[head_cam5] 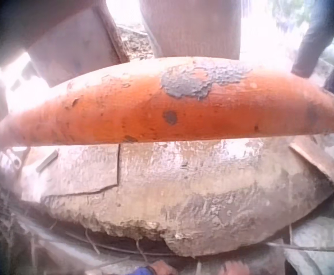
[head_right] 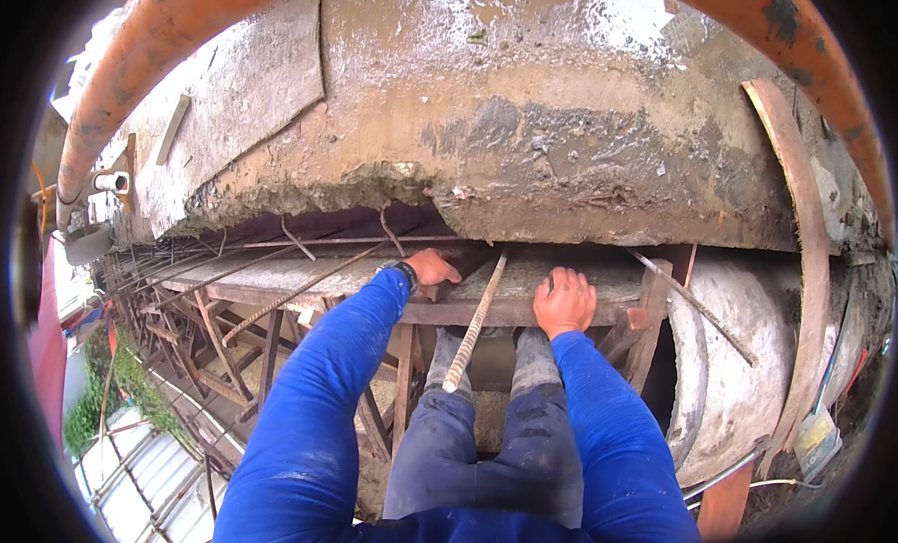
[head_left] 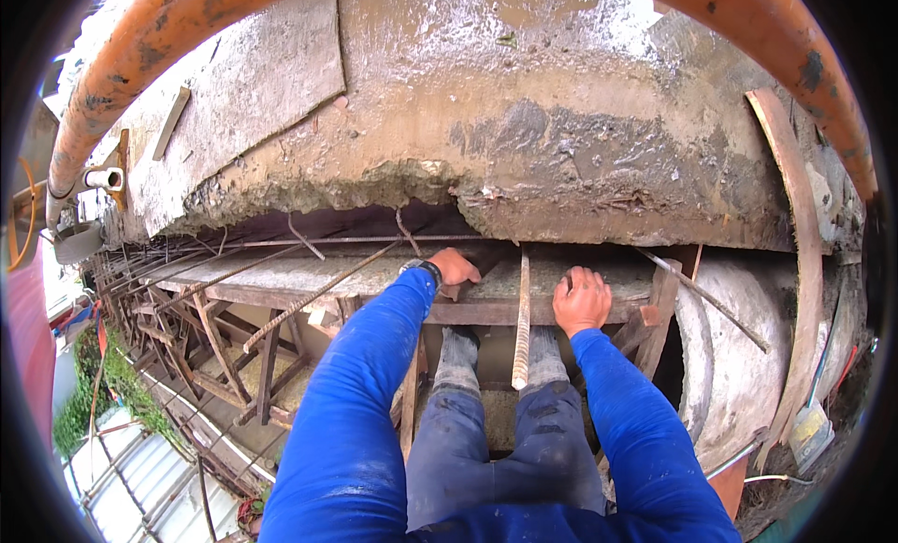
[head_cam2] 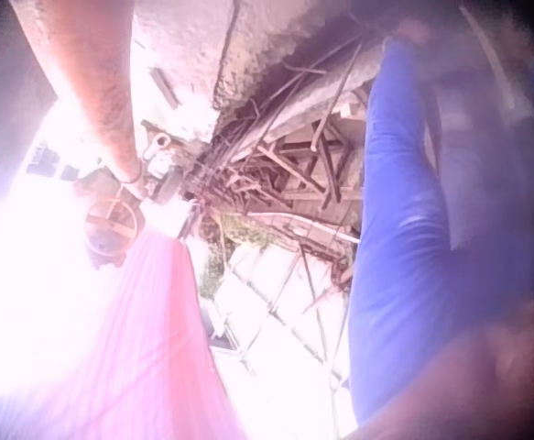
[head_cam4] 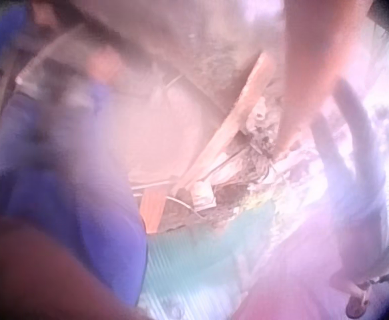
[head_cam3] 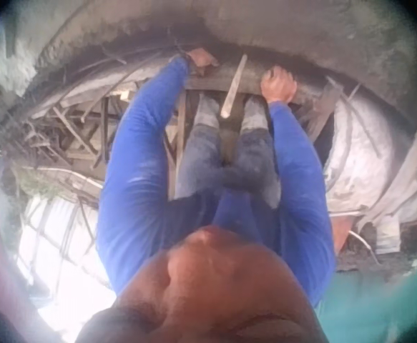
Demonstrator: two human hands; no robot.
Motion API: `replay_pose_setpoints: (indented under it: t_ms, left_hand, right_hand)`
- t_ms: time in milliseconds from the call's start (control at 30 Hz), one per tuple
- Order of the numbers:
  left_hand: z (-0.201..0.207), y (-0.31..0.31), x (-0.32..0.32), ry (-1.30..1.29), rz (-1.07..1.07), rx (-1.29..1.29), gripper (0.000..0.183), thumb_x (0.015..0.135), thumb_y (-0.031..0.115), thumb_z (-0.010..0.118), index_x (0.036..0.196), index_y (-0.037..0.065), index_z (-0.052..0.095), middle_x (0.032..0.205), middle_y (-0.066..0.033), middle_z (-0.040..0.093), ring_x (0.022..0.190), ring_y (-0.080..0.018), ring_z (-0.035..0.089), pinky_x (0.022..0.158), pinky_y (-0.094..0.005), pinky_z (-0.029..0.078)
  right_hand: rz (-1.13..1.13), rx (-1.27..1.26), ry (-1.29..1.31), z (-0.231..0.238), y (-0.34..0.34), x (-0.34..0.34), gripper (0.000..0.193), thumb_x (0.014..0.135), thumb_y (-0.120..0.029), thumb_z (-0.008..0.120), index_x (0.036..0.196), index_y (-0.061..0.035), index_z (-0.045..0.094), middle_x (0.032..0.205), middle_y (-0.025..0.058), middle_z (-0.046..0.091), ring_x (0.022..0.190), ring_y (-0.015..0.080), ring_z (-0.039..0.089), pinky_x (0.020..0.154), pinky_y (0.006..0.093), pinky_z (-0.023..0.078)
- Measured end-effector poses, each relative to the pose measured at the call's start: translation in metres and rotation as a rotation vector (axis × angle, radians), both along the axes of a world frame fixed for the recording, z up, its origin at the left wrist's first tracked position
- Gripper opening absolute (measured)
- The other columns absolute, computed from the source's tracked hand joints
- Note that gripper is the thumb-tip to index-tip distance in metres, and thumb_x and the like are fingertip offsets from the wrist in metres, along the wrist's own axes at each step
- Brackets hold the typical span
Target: The person places steel rebar rods into a concrete formwork trench, adjusting their positions by hand to align them with existing reinforcement. The worker repeatedly reaches into the form, shifts the rods, and checks their placement along the length of the trench.
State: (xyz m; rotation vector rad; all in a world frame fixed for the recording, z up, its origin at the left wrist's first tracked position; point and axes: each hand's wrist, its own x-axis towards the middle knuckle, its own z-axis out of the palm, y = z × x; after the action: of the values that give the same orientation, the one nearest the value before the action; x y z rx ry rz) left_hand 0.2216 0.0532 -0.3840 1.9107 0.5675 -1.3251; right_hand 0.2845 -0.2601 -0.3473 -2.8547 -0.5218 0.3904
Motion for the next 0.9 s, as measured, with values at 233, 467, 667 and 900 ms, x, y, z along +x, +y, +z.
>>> replay_pose_setpoints:
  t_ms: [233, 467, 667, 900]
  left_hand:
    - [-0.042, -0.018, 0.0, 0.013, 0.006, 0.135, 0.05, 0.088, 0.055, 0.076, 0.116, 0.014, 0.083, 0.122, -0.0282, 0.076, 0.119, -0.0454, 0.07, 0.105, -0.0476, 0.055]
    - [-0.031, 0.039, -0.044, -0.001, 0.023, 0.344, 0.055, 0.081, 0.043, 0.081, 0.11, -0.004, 0.08, 0.115, -0.0314, 0.076, 0.114, -0.0429, 0.074, 0.1, -0.0456, 0.058]
    - [0.018, 0.026, -0.046, -0.053, -0.054, 0.307, 0.066, 0.087, 0.036, 0.072, 0.146, 0.005, 0.066, 0.128, -0.0305, 0.074, 0.122, -0.0424, 0.071, 0.108, -0.0472, 0.055]
    - [0.039, -0.015, 0.01, -0.073, -0.187, -0.017, 0.074, 0.086, 0.041, 0.074, 0.153, 0.012, 0.063, 0.14, -0.0271, 0.07, 0.126, -0.0399, 0.071, 0.11, -0.044, 0.055]
  right_hand:
    - [0.002, 0.003, 0.028, 0.001, 0.003, -0.002, 0.016, 0.088, -0.029, 0.067, 0.092, -0.0128, 0.067, 0.098, 0.0081, 0.072, 0.101, 0.0332, 0.067, 0.086, 0.0505, 0.049]
    - [0.011, 0.03, 0.008, 0.002, 0.01, -0.005, 0.017, 0.087, -0.029, 0.067, 0.093, -0.0128, 0.068, 0.097, 0.0078, 0.072, 0.099, 0.0333, 0.067, 0.085, 0.0506, 0.049]
    - [-0.02, 0.057, -0.043, -0.001, 0.0, -0.002, 0.019, 0.085, -0.029, 0.069, 0.094, -0.0127, 0.069, 0.097, 0.0073, 0.072, 0.099, 0.0328, 0.067, 0.085, 0.0509, 0.049]
    - [-0.03, 0.02, 0.08, 0.003, 0.0, 0.002, 0.019, 0.084, -0.03, 0.069, 0.093, -0.0127, 0.07, 0.099, 0.0068, 0.072, 0.103, 0.0306, 0.067, 0.086, 0.0509, 0.05]
